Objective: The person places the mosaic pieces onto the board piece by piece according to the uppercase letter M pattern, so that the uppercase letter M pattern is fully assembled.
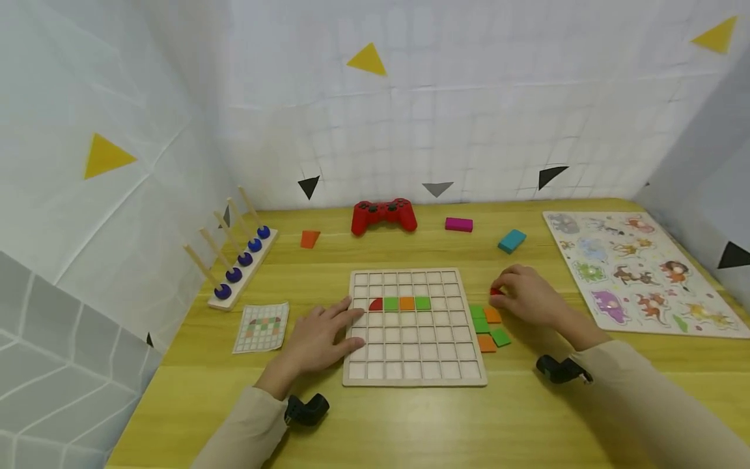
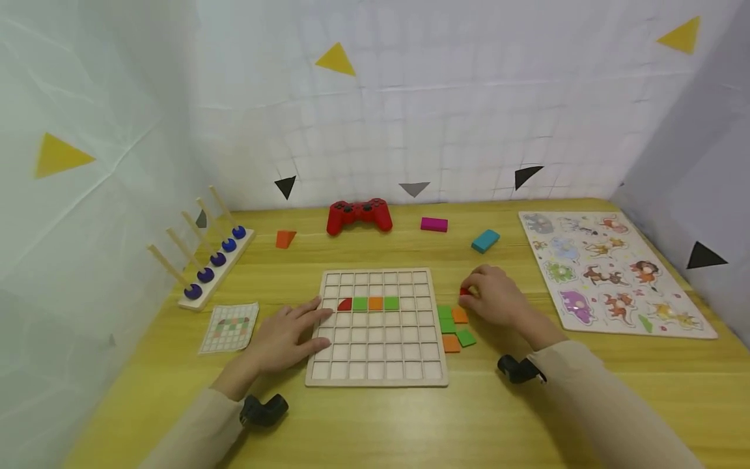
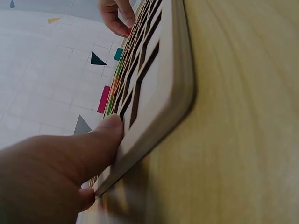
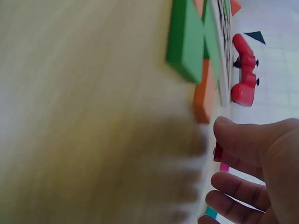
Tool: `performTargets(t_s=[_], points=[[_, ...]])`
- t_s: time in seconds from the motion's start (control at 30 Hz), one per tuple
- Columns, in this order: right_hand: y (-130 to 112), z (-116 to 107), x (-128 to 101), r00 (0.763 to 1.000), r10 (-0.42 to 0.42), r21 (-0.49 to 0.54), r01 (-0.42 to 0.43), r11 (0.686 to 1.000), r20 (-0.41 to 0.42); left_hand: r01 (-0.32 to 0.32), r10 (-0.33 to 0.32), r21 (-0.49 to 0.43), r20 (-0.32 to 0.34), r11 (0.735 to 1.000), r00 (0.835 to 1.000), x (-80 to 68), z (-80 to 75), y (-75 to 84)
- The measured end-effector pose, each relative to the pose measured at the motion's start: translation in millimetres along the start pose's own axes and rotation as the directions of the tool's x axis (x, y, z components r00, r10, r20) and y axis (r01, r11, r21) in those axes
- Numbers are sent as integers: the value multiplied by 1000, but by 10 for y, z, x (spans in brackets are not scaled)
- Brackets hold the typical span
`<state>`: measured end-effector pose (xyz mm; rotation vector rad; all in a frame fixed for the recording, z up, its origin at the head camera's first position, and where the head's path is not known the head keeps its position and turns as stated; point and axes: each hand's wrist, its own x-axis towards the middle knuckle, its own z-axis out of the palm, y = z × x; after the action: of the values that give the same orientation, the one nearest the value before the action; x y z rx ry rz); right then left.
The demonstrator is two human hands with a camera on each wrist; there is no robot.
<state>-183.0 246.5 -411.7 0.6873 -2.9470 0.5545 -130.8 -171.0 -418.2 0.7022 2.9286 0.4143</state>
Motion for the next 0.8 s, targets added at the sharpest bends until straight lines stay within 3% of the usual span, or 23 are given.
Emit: performTargets(t_s=[0.43,0.8], points=[[-314,25,141,999,-8,29,9,1000,-31,17,-18,14,21,1000,1000,5,5,2],[-634,205,311,997,-71,27,70,997,17,16,-16,20,8,1000,1000,8,-10,22]])
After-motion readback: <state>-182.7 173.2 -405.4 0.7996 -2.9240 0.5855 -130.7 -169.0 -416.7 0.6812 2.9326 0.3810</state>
